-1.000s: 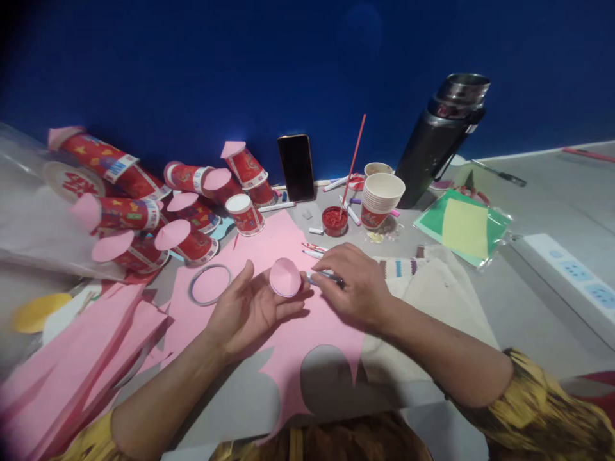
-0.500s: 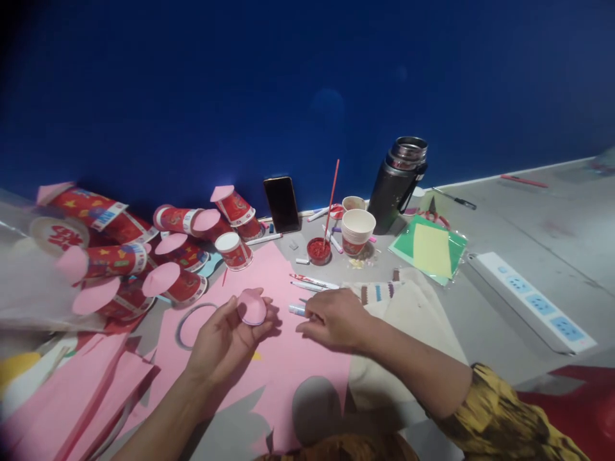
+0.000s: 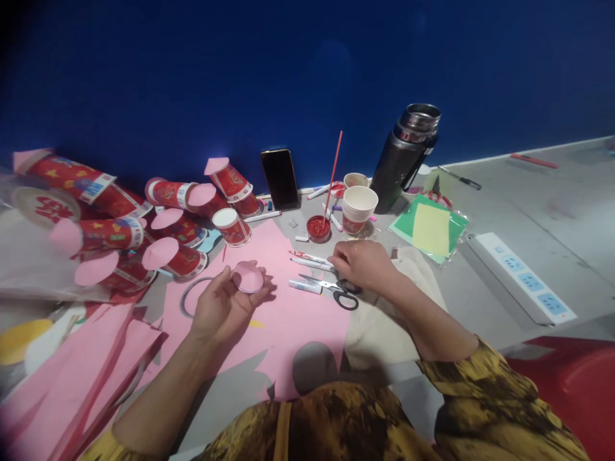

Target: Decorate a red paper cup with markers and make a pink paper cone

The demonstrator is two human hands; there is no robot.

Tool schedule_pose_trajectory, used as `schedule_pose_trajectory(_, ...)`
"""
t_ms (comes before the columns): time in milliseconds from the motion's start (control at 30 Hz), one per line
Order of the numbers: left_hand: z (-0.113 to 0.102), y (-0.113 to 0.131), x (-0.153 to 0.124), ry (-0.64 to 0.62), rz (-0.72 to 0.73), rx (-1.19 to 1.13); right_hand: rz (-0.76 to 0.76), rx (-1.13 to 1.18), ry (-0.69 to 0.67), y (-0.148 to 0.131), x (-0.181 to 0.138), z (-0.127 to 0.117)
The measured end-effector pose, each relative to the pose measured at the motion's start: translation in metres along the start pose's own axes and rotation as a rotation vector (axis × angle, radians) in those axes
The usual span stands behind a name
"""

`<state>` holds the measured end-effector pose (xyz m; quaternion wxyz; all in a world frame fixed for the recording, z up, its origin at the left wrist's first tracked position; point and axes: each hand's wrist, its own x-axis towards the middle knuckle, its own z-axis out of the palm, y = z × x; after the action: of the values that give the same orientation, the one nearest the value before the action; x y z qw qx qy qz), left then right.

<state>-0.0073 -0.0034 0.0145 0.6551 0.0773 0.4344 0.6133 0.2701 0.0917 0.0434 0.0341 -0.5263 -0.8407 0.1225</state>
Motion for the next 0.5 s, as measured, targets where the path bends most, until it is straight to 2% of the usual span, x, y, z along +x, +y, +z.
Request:
schedule_pose_trajectory(100, 0.000, 0.001, 0.001, 0.006, -0.004, 0.006, -0.027, -0.083, -0.135, -0.006, -0.011, -0.015)
schedule_pose_trajectory(200, -0.001, 0.001, 0.001, -0.001, -0.007, 0.015, -0.194, -0.024, -0.323, -0.018, -0.032, -0.019)
schedule_pose_trajectory(267, -0.001, 0.001, 0.002, -0.005, -0.007, 0.020, -0.286, 0.045, -0.400, -0.029, -0.048, -0.012)
schedule_pose_trajectory(367, -0.002, 0.000, 0.003, -0.002, -0.008, 0.025, -0.391, 0.015, -0.552, -0.045, -0.067, 0.008)
schedule_pose_trajectory(500, -0.001, -0.001, 0.002, 0.018, -0.009, 0.041, -0.376, -0.078, -0.590, -0.056, -0.078, 0.031)
